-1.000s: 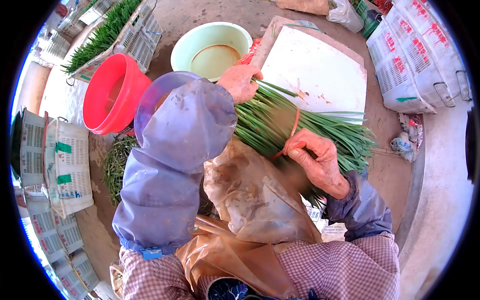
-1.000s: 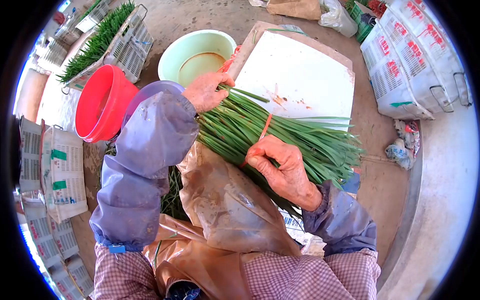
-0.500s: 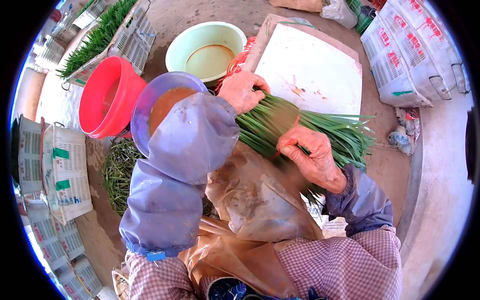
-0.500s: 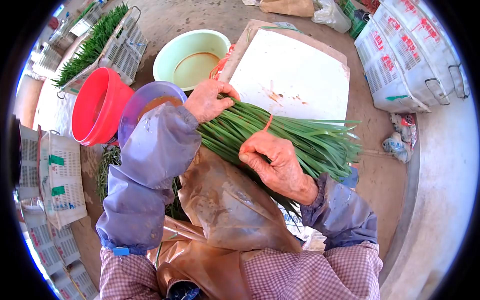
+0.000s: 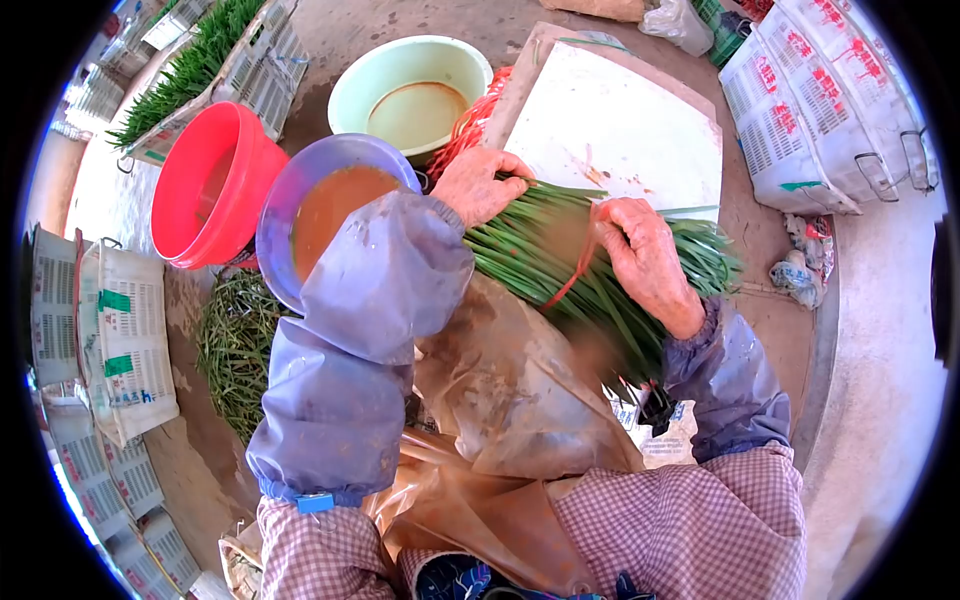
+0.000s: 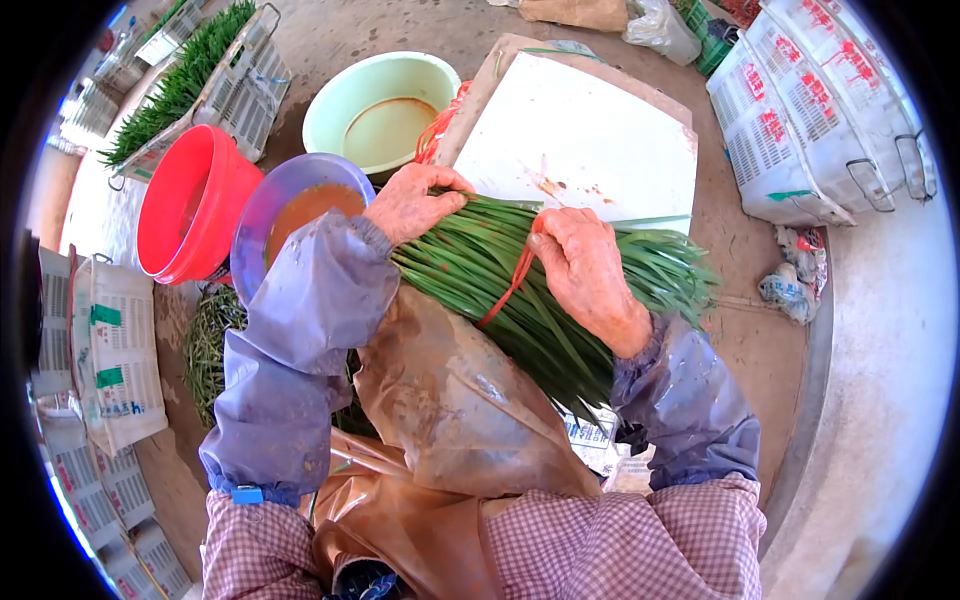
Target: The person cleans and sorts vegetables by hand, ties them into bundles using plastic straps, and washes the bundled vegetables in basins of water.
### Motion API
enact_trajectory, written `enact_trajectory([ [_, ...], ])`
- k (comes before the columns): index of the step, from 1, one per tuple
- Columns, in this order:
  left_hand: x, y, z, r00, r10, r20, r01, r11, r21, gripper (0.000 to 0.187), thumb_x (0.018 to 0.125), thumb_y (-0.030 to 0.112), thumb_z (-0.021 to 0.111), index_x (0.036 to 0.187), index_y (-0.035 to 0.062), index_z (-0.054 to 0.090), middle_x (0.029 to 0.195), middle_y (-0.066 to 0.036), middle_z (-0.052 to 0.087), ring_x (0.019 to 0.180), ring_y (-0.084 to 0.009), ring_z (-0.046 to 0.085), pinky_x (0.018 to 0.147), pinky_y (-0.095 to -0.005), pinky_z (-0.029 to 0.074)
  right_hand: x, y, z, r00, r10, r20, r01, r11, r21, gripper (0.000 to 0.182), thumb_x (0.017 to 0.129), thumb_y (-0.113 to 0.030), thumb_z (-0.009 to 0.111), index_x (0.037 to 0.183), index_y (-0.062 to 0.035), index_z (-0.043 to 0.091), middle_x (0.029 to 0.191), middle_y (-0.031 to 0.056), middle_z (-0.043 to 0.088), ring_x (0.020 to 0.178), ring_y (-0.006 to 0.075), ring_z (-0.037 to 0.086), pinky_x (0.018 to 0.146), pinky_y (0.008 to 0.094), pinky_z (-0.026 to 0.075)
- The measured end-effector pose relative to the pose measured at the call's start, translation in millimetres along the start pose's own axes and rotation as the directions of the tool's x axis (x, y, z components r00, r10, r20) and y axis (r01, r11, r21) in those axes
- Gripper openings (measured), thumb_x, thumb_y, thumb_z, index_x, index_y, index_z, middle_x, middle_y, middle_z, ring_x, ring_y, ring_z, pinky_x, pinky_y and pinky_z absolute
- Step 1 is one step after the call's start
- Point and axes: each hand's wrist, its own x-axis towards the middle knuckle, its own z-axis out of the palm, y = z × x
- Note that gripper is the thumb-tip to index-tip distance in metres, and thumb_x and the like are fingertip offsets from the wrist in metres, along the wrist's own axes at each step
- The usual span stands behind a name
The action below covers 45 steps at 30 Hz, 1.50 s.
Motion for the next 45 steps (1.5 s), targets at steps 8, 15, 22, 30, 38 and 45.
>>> enact_trajectory([
  [8,-2.0,17.9,1.1,0.988,0.15,0.037,-0.15,0.881,0.449,0.024,0.08,0.008,0.053,0.1,0.0144,0.065,0.11,0.003,0.065,0.108,-0.0213,0.058,0.107,-0.0577,0.016,-2.0,9.9,6.3,0.999,0.018,-0.04,-0.006,0.959,0.284,0.007,0.089,-0.008,0.058,0.088,-0.0013,0.057,0.101,0.0124,0.064,0.091,0.0316,0.057,0.084,0.0394,0.044],
  [15,19.3,-13.5,4.2,0.924,0.268,0.274,-0.252,0.963,-0.092,0.037,0.073,-0.001,0.043,0.105,0.0048,0.062,0.097,-0.013,0.067,0.095,-0.026,0.063,0.086,-0.0349,0.047,9.9,18.3,10.9,0.998,0.007,0.063,-0.024,0.961,0.274,0.009,0.09,-0.012,0.057,0.091,-0.0025,0.058,0.099,0.0104,0.063,0.094,0.0304,0.056,0.088,0.0396,0.042],
  [22,9.5,4.2,0.2,0.921,0.164,0.354,-0.144,0.986,-0.083,0.03,0.071,-0.009,0.037,0.095,-0.0016,0.053,0.111,-0.013,0.064,0.108,-0.0201,0.056,0.098,-0.0338,0.041,21.5,7.2,0.8,0.981,-0.126,0.149,0.122,0.992,0.032,0.008,0.091,-0.011,0.055,0.095,-0.0059,0.058,0.096,0.0079,0.063,0.096,0.0304,0.057,0.095,0.0485,0.033],
  [30,13.5,-1.4,5.2,0.917,0.16,0.366,-0.129,0.986,-0.107,0.04,0.071,-0.01,0.034,0.104,-0.0003,0.055,0.119,-0.014,0.062,0.114,-0.0199,0.055,0.103,-0.0338,0.039,18.7,13.3,0.9,0.981,-0.065,0.183,0.097,0.981,-0.17,0.01,0.088,-0.007,0.056,0.098,-0.0065,0.057,0.092,0.0132,0.061,0.096,0.0335,0.058,0.091,0.0475,0.037],
  [38,12.6,7.4,0.2,0.886,0.079,0.456,-0.112,0.993,0.046,0.058,0.073,-0.009,0.035,0.121,0.0081,0.061,0.113,-0.012,0.065,0.11,-0.0196,0.058,0.1,-0.0299,0.041,10.1,12.5,10.3,0.992,0.034,0.122,-0.071,0.946,0.317,0.019,0.096,-0.016,0.051,0.103,0.0001,0.059,0.087,0.0146,0.061,0.078,0.0268,0.059,0.071,0.0323,0.047],
  [45,5.2,4.6,3.0,0.931,0.073,0.357,-0.029,0.991,-0.129,0.043,0.082,-0.007,0.041,0.117,0.0043,0.063,0.112,-0.009,0.066,0.107,-0.0169,0.059,0.098,-0.029,0.043,12.3,9.0,15.0,0.995,-0.039,0.088,0.01,0.953,0.302,0.02,0.098,-0.015,0.048,0.106,-0.0007,0.059,0.086,0.0151,0.061,0.078,0.026,0.059,0.073,0.0325,0.047],
])
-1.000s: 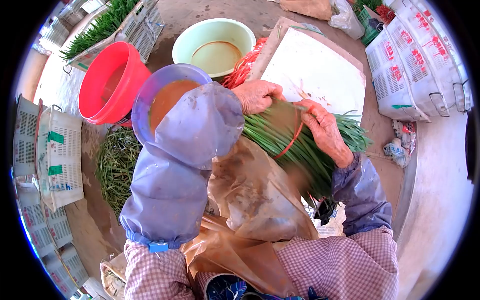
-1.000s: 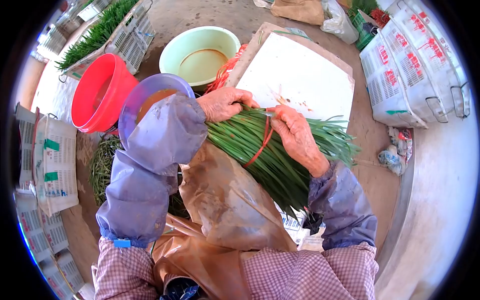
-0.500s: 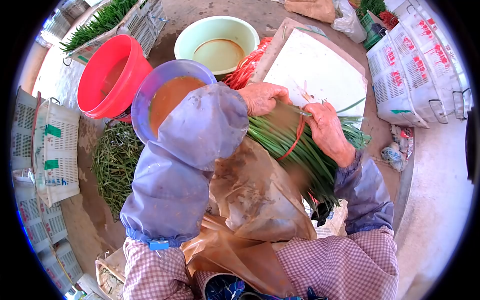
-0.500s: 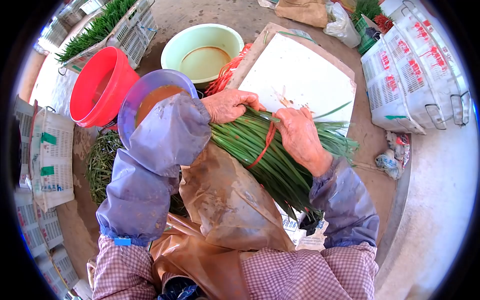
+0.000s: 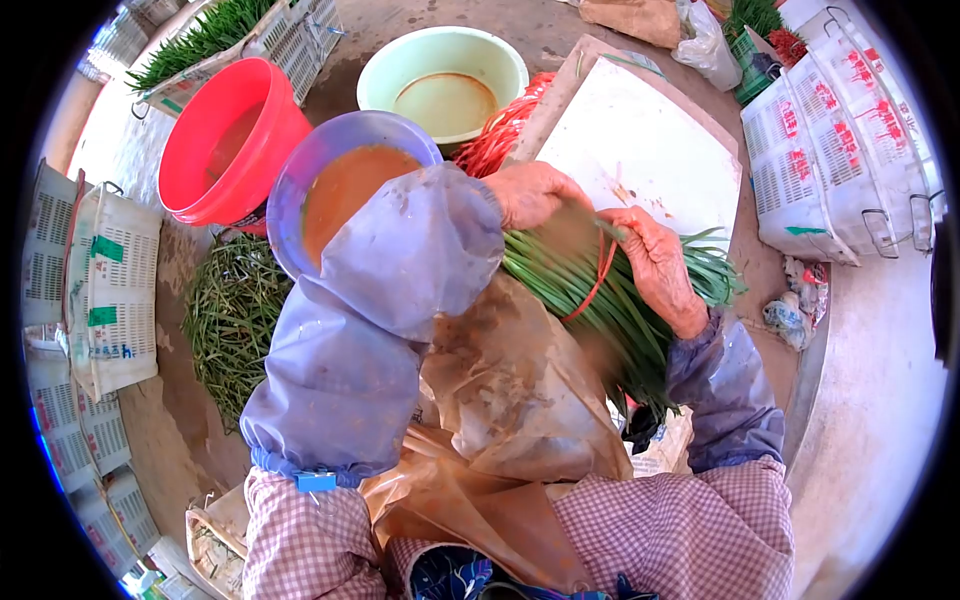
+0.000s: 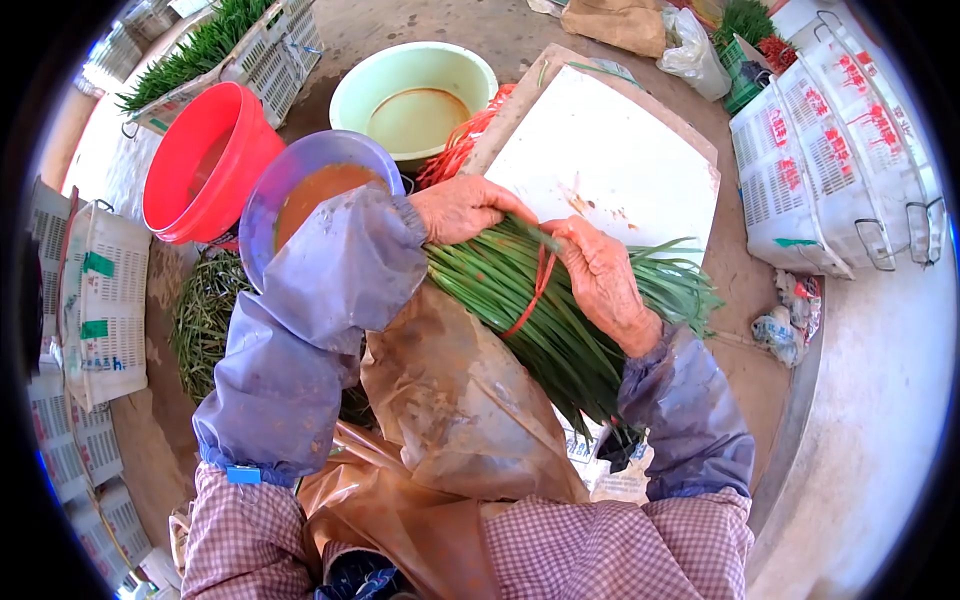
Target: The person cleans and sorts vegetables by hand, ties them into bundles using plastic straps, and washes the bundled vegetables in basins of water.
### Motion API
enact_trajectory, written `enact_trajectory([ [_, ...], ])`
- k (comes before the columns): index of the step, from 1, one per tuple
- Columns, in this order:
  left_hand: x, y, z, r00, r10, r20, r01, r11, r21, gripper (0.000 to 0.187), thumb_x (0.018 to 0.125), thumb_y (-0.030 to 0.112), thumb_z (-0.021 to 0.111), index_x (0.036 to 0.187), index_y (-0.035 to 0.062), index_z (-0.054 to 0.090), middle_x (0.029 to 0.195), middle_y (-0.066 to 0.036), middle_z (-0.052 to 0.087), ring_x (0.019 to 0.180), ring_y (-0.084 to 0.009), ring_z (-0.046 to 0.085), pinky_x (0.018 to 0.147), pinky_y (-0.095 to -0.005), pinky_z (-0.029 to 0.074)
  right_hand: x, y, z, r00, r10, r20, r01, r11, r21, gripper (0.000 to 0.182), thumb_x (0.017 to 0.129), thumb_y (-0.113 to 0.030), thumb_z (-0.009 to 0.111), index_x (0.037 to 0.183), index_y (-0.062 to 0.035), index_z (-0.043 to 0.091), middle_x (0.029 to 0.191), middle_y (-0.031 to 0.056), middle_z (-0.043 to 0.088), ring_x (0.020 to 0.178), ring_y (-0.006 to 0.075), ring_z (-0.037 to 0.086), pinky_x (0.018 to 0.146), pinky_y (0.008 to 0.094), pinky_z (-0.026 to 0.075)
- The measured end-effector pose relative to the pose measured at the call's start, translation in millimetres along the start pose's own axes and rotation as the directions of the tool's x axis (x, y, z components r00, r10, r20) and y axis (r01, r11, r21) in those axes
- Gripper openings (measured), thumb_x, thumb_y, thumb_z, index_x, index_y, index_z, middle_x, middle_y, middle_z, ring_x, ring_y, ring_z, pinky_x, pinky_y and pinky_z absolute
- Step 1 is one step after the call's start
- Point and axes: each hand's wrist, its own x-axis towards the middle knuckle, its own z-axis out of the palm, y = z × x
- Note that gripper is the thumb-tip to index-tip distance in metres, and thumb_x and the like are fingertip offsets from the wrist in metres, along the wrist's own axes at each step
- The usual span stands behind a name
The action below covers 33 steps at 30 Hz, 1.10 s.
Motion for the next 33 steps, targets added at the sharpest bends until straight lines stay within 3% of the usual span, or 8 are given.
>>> enact_trajectory([
  [3,-1.5,-10.2,-0.3,0.981,0.069,-0.183,-0.097,0.985,-0.145,0.027,0.092,0.001,0.044,0.113,-0.0005,0.061,0.111,-0.012,0.066,0.107,-0.0184,0.06,0.096,-0.0308,0.045,2.0,-9.2,-0.3,0.998,-0.06,0.027,0.064,0.982,-0.179,0.012,0.096,-0.012,0.049,0.101,-0.0031,0.056,0.083,0.0179,0.058,0.076,0.0366,0.059,0.067,0.0389,0.047],
  [6,-4.2,-22.8,-1.8,0.937,0.026,-0.348,-0.277,0.663,-0.696,0.022,0.098,0.009,0.042,0.111,-0.0018,0.057,0.11,-0.017,0.065,0.106,-0.023,0.062,0.094,-0.0341,0.048,2.3,-8.9,2.6,0.992,-0.118,0.042,0.125,0.953,-0.275,0.006,0.093,-0.01,0.051,0.096,-0.0045,0.053,0.082,0.0181,0.056,0.076,0.0403,0.057,0.062,0.0428,0.045],
  [14,-34.4,-23.0,-0.7,0.765,-0.256,-0.591,-0.479,0.387,-0.788,0.026,0.1,0.015,0.042,0.117,-0.002,0.052,0.104,-0.017,0.065,0.099,-0.0287,0.064,0.085,-0.0378,0.054,2.4,-4.0,3.6,0.978,-0.196,0.071,0.208,0.918,-0.339,0.005,0.09,-0.006,0.054,0.09,-0.0051,0.049,0.078,0.017,0.054,0.072,0.0406,0.056,0.058,0.0438,0.044],
  [18,-34.4,-33.8,5.0,0.823,-0.105,-0.558,-0.392,0.605,-0.693,0.029,0.101,0.019,0.042,0.122,0.0017,0.051,0.108,-0.016,0.064,0.099,-0.0248,0.064,0.087,-0.0362,0.052,3.4,-2.6,3.9,0.983,-0.169,0.074,0.183,0.936,-0.3,0.005,0.089,-0.006,0.055,0.089,-0.0052,0.05,0.079,0.0177,0.054,0.073,0.041,0.056,0.058,0.0431,0.045],
  [21,-31.7,-17.6,4.3,0.854,-0.027,-0.519,-0.348,0.712,-0.61,0.031,0.101,0.023,0.043,0.123,0.0026,0.051,0.109,-0.015,0.064,0.102,-0.0211,0.061,0.089,-0.0342,0.051,3.2,-0.9,3.3,0.987,-0.16,0.014,0.157,0.945,-0.288,0.006,0.093,-0.009,0.054,0.09,-0.0041,0.053,0.077,0.0131,0.056,0.071,0.0315,0.059,0.063,0.0367,0.046],
  [25,-16.1,-6.0,2.0,0.911,0.045,-0.41,-0.27,0.816,-0.511,0.028,0.101,0.018,0.04,0.12,0.0013,0.051,0.109,-0.014,0.065,0.103,-0.0185,0.06,0.088,-0.0314,0.05,2.3,-7.4,-8.7,0.996,0.09,0.009,-0.09,0.992,0.085,0.021,0.1,-0.017,0.049,0.099,0.0003,0.06,0.081,0.0043,0.057,0.079,0.0101,0.051,0.074,0.0258,0.044],
  [27,-4.3,-12.6,1.7,0.925,0.149,-0.351,-0.251,0.931,-0.267,0.025,0.101,0.015,0.039,0.116,-0.0005,0.052,0.106,-0.012,0.064,0.103,-0.0169,0.061,0.091,-0.0292,0.046,0.9,-3.8,-9.0,0.997,0.077,-0.005,-0.076,0.989,0.128,0.022,0.1,-0.018,0.049,0.101,0.0008,0.06,0.082,0.0053,0.058,0.08,0.0111,0.052,0.074,0.0262,0.044],
  [33,-1.0,-3.0,-1.7,0.968,0.195,-0.155,-0.203,0.978,-0.043,0.022,0.098,0.012,0.043,0.111,-0.0006,0.056,0.103,-0.008,0.063,0.097,-0.0169,0.061,0.094,-0.0321,0.043,6.9,-4.6,-20.1,0.993,0.066,0.096,-0.064,0.998,-0.017,0.021,0.098,-0.017,0.05,0.105,-0.0007,0.061,0.084,0.0095,0.061,0.079,0.016,0.057,0.073,0.0281,0.046],
])
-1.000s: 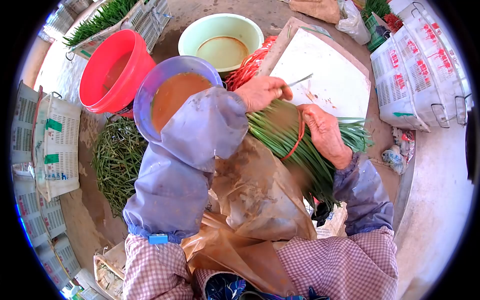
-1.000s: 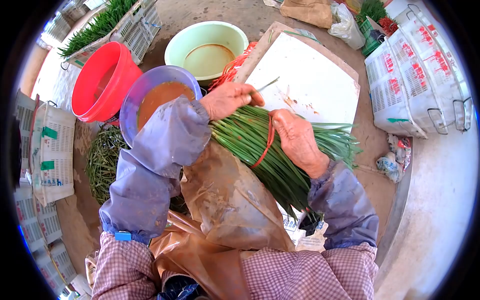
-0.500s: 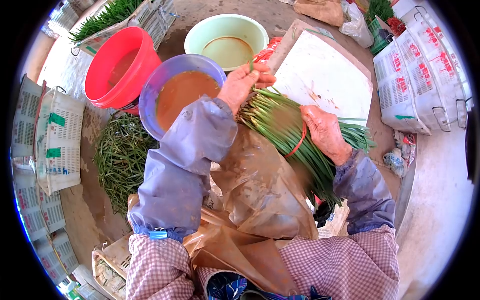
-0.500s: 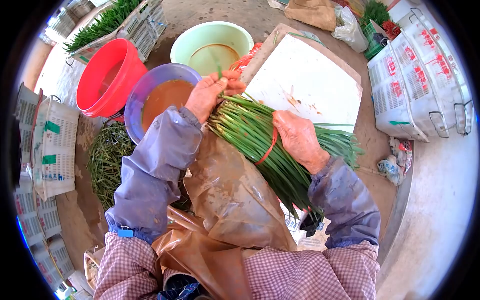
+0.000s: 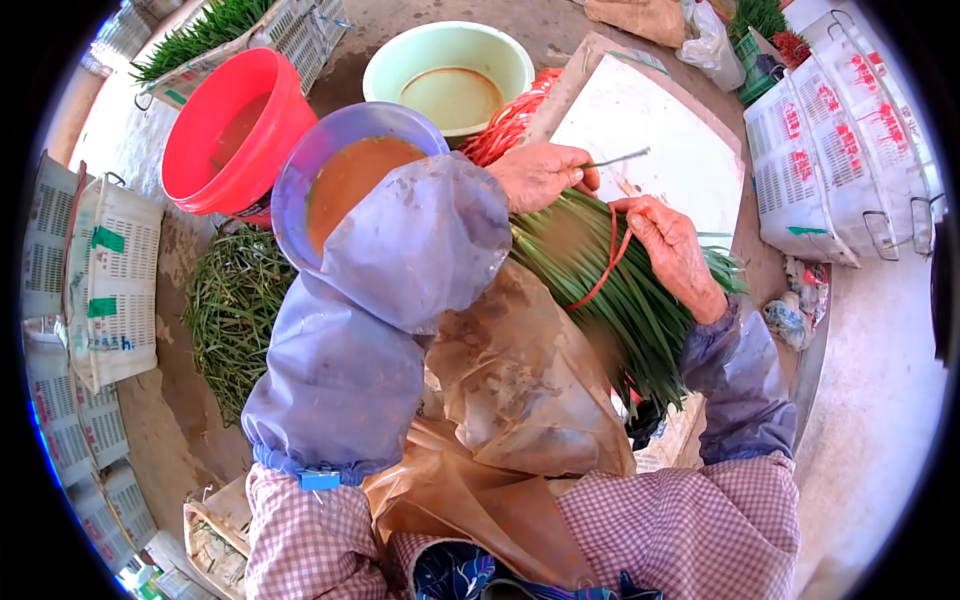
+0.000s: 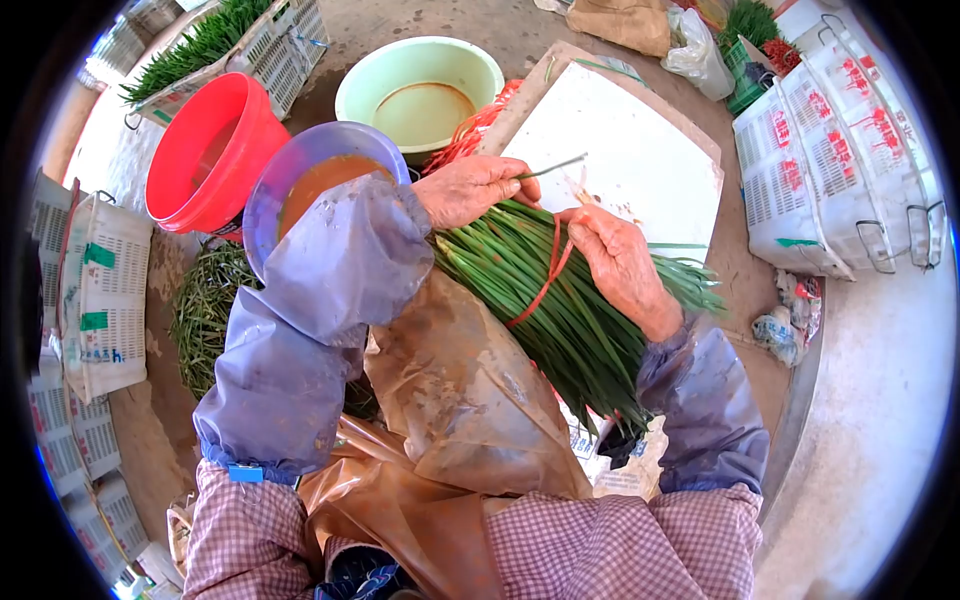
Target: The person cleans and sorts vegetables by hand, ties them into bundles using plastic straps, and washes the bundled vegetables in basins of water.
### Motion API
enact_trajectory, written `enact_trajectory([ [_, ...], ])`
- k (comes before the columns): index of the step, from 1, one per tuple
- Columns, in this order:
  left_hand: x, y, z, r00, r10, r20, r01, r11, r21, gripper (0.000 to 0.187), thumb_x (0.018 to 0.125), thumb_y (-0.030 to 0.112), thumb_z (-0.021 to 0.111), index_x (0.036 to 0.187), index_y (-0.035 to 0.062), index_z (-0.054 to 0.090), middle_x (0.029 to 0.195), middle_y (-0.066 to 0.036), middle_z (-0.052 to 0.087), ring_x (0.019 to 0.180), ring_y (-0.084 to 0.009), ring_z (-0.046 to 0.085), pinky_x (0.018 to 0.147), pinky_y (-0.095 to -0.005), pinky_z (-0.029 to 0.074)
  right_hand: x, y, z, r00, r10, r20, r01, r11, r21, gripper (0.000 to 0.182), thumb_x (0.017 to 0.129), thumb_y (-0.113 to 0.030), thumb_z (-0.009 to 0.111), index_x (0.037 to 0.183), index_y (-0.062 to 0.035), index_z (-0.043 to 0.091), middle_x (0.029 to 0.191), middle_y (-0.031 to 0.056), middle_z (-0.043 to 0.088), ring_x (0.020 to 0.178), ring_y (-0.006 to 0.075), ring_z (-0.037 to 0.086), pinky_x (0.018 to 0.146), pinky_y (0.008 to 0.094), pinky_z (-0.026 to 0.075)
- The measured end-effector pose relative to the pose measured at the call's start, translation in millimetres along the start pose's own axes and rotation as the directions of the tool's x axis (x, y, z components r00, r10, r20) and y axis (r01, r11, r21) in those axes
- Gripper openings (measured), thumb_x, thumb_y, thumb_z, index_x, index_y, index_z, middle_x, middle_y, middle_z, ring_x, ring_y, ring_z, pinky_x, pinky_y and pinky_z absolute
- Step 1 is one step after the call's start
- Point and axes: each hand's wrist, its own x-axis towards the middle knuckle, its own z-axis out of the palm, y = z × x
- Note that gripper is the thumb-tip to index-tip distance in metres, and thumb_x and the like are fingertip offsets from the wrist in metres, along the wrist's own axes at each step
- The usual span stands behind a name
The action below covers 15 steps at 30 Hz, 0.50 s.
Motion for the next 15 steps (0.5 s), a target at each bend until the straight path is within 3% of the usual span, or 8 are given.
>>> enact_trajectory([
  [4,-1.8,15.8,1.7,0.996,-0.031,0.081,0.007,0.959,0.282,0.021,0.097,0.014,0.046,0.108,0.0018,0.06,0.099,-0.006,0.065,0.096,-0.0178,0.06,0.092,-0.0323,0.045,4.6,3.5,5.9,0.994,-0.105,-0.023,0.104,0.994,-0.026,0.017,0.095,-0.015,0.051,0.098,-0.001,0.059,0.08,0.0139,0.06,0.075,0.0255,0.059,0.069,0.0333,0.047],
  [7,-2.2,21.8,5.1,0.993,-0.062,0.096,0.037,0.969,0.244,0.024,0.098,0.017,0.046,0.104,-0.0006,0.061,0.099,-0.007,0.066,0.097,-0.017,0.061,0.091,-0.0313,0.046,0.0,-14.0,17.5,0.979,-0.193,-0.061,0.159,0.919,-0.361,0.01,0.092,-0.012,0.051,0.088,-0.0024,0.054,0.073,0.0155,0.056,0.07,0.0333,0.057,0.064,0.04,0.046],
  [8,-3.2,15.6,5.8,0.997,-0.057,0.049,0.053,0.996,0.067,0.025,0.099,0.018,0.046,0.102,-0.0006,0.062,0.099,-0.008,0.067,0.096,-0.0169,0.061,0.09,-0.0309,0.046,-5.3,-18.6,27.5,0.978,-0.195,-0.076,0.143,0.887,-0.44,0.006,0.086,-0.007,0.053,0.082,-0.0044,0.049,0.073,0.0168,0.053,0.07,0.038,0.054,0.062,0.0456,0.043],
  [10,-6.2,3.8,7.0,0.997,-0.066,-0.04,0.052,0.957,-0.286,0.027,0.099,0.021,0.046,0.098,-0.0007,0.063,0.099,-0.009,0.068,0.094,-0.0167,0.062,0.088,-0.03,0.048,-10.8,-25.9,40.2,0.946,-0.313,-0.08,0.215,0.795,-0.567,0.006,0.08,-0.003,0.056,0.082,-0.0043,0.05,0.081,0.0154,0.056,0.077,0.0356,0.058,0.067,0.044,0.047],
  [11,-8.6,0.2,6.7,0.992,-0.071,-0.104,0.025,0.92,-0.39,0.028,0.1,0.022,0.046,0.099,-0.0002,0.062,0.099,-0.01,0.068,0.094,-0.0169,0.063,0.087,-0.0299,0.049,-11.7,-25.3,43.7,0.915,-0.391,-0.101,0.264,0.768,-0.584,0.008,0.078,-0.002,0.056,0.082,-0.0039,0.05,0.083,0.0146,0.056,0.078,0.0351,0.059,0.068,0.0437,0.048],
  [13,-15.4,-5.3,5.4,0.968,-0.102,-0.228,-0.049,0.816,-0.575,0.029,0.1,0.025,0.046,0.1,0.0008,0.062,0.097,-0.012,0.069,0.094,-0.0172,0.064,0.085,-0.0296,0.051,-11.4,-24.3,41.2,0.921,-0.388,-0.036,0.287,0.74,-0.608,0.01,0.076,-0.001,0.057,0.082,-0.004,0.05,0.083,0.0137,0.057,0.079,0.0341,0.059,0.069,0.0425,0.049],
  [15,-20.8,-7.7,2.2,0.908,-0.189,-0.375,-0.106,0.762,-0.639,0.029,0.1,0.028,0.046,0.104,0.0022,0.06,0.094,-0.011,0.069,0.094,-0.0198,0.065,0.085,-0.0323,0.052,-10.6,-24.7,40.1,0.925,-0.38,0.014,0.306,0.722,-0.621,0.012,0.074,0.0,0.058,0.083,-0.0043,0.051,0.084,0.0133,0.057,0.08,0.0334,0.06,0.069,0.0417,0.049],
])
